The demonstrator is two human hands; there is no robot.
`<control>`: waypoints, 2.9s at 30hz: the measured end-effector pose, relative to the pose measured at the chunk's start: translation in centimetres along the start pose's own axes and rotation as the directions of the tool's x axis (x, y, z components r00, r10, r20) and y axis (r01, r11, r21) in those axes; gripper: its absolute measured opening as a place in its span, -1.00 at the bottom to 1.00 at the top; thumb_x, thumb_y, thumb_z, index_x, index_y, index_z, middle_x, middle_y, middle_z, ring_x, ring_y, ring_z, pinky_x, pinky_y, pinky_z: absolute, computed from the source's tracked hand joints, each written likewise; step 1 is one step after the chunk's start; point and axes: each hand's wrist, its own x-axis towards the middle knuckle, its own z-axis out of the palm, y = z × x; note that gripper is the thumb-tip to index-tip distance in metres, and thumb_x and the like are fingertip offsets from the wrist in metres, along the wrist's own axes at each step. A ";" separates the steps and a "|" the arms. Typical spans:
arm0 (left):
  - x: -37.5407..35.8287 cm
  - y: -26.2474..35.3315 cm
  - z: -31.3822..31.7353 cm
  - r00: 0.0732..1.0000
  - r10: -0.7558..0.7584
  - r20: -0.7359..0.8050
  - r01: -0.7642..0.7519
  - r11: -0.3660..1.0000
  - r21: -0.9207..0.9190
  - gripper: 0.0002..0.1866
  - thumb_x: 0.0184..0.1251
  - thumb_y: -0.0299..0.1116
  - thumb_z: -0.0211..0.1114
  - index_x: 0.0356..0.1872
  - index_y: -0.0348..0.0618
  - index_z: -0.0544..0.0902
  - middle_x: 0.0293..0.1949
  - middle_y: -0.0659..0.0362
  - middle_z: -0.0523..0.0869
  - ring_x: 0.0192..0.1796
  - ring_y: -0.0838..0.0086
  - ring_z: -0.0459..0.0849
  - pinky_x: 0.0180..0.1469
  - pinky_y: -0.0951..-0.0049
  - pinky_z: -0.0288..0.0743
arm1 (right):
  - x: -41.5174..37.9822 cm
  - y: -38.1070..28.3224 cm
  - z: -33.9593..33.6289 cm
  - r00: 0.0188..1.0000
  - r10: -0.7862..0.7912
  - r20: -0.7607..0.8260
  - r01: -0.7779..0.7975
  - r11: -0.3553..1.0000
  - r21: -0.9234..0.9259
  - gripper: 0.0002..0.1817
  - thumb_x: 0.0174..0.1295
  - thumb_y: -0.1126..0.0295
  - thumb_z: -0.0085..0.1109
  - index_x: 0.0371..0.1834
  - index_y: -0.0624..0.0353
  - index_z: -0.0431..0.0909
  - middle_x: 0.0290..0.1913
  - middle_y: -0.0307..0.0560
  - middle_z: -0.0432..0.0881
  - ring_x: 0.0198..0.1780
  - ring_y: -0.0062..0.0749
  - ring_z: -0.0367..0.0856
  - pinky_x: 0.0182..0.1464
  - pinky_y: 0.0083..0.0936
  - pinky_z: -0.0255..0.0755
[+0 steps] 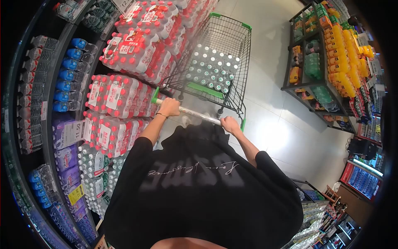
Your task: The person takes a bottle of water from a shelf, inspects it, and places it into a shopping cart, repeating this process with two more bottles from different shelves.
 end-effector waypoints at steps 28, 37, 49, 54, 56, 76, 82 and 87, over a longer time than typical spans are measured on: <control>-0.6 0.2 0.4 0.996 -0.051 -0.076 0.048 0.998 -0.046 -0.69 -0.22 -0.10 0.45 -0.52 -0.13 0.79 -0.48 0.03 0.77 -0.36 0.11 0.78 -0.27 0.15 0.66 | 0.0 -0.8 -0.6 0.995 0.077 -0.063 -0.077 0.997 0.013 -0.42 0.32 0.08 -0.07 -0.41 0.50 0.65 -0.36 0.48 0.64 -0.20 0.37 0.67 -0.05 0.08 0.48; -1.4 0.7 -0.7 0.994 -0.053 -0.096 0.047 0.997 -0.057 -0.72 -0.26 -0.18 0.44 -0.51 -0.15 0.78 -0.47 0.00 0.77 -0.32 0.08 0.79 -0.23 0.14 0.66 | 1.0 0.5 -0.2 0.996 -0.028 -0.085 0.026 0.999 -0.019 -0.42 0.25 0.12 -0.10 -0.42 0.59 0.63 -0.37 0.58 0.61 -0.21 0.44 0.66 -0.06 0.11 0.48; -1.6 0.6 -0.7 0.989 -0.062 -0.133 0.055 0.997 -0.056 -0.72 -0.28 -0.22 0.44 -0.50 -0.17 0.79 -0.48 -0.02 0.76 -0.33 0.05 0.79 -0.22 0.13 0.67 | 1.2 0.2 -0.8 0.999 -0.005 -0.032 0.010 0.989 0.145 -0.45 0.14 0.09 -0.03 -0.55 0.50 0.62 -0.57 0.44 0.58 -0.38 0.27 0.66 -0.16 -0.02 0.46; -1.5 0.7 -0.1 0.986 -0.044 -0.162 0.033 0.997 -0.067 -0.74 -0.26 -0.23 0.43 -0.51 -0.16 0.78 -0.47 -0.01 0.76 -0.34 0.07 0.78 -0.25 0.13 0.67 | 0.1 -1.3 -1.9 1.000 -0.003 -0.010 0.004 0.991 0.132 -0.45 0.19 0.12 -0.03 -0.53 0.52 0.62 -0.59 0.39 0.59 -0.42 0.22 0.68 -0.20 -0.02 0.47; -1.2 0.4 -0.2 0.990 -0.064 -0.124 0.059 0.997 -0.039 -0.74 -0.26 -0.21 0.44 -0.51 -0.15 0.78 -0.48 -0.01 0.76 -0.35 0.07 0.78 -0.26 0.12 0.67 | 1.0 -0.4 -1.1 0.999 -0.022 -0.034 0.026 0.994 0.107 -0.44 0.20 0.10 -0.04 -0.53 0.52 0.62 -0.58 0.39 0.59 -0.41 0.22 0.68 -0.18 -0.03 0.47; -0.7 0.5 -0.6 0.998 -0.034 -0.059 0.034 0.999 -0.008 -0.69 -0.08 -0.09 0.38 -0.41 -0.09 0.79 -0.37 -0.09 0.77 -0.26 0.04 0.78 -0.16 0.09 0.63 | 0.3 -0.5 -0.9 0.999 0.047 0.023 -0.050 0.992 0.118 -0.40 0.24 0.05 -0.18 -0.58 0.40 0.64 -0.62 0.31 0.60 -0.50 0.12 0.67 -0.18 -0.08 0.57; -0.6 0.5 -0.7 0.998 -0.040 -0.049 0.039 0.999 -0.011 -0.67 -0.06 -0.05 0.38 -0.41 -0.10 0.80 -0.39 -0.09 0.77 -0.26 0.04 0.78 -0.17 0.11 0.64 | 0.0 -0.9 -1.7 0.997 0.037 0.074 -0.043 0.995 0.084 -0.43 0.32 0.09 -0.20 -0.42 0.43 0.64 -0.47 0.37 0.65 -0.38 0.18 0.71 -0.09 0.01 0.56; -0.6 0.6 -0.8 0.998 -0.030 -0.046 0.029 1.000 -0.007 -0.67 -0.06 -0.06 0.37 -0.40 -0.08 0.80 -0.39 -0.08 0.77 -0.27 0.05 0.79 -0.17 0.11 0.64 | 0.4 -0.1 -0.8 0.999 0.020 0.034 -0.023 0.995 0.093 -0.44 0.31 0.10 -0.20 -0.40 0.43 0.64 -0.37 0.44 0.66 -0.25 0.30 0.69 -0.03 0.07 0.53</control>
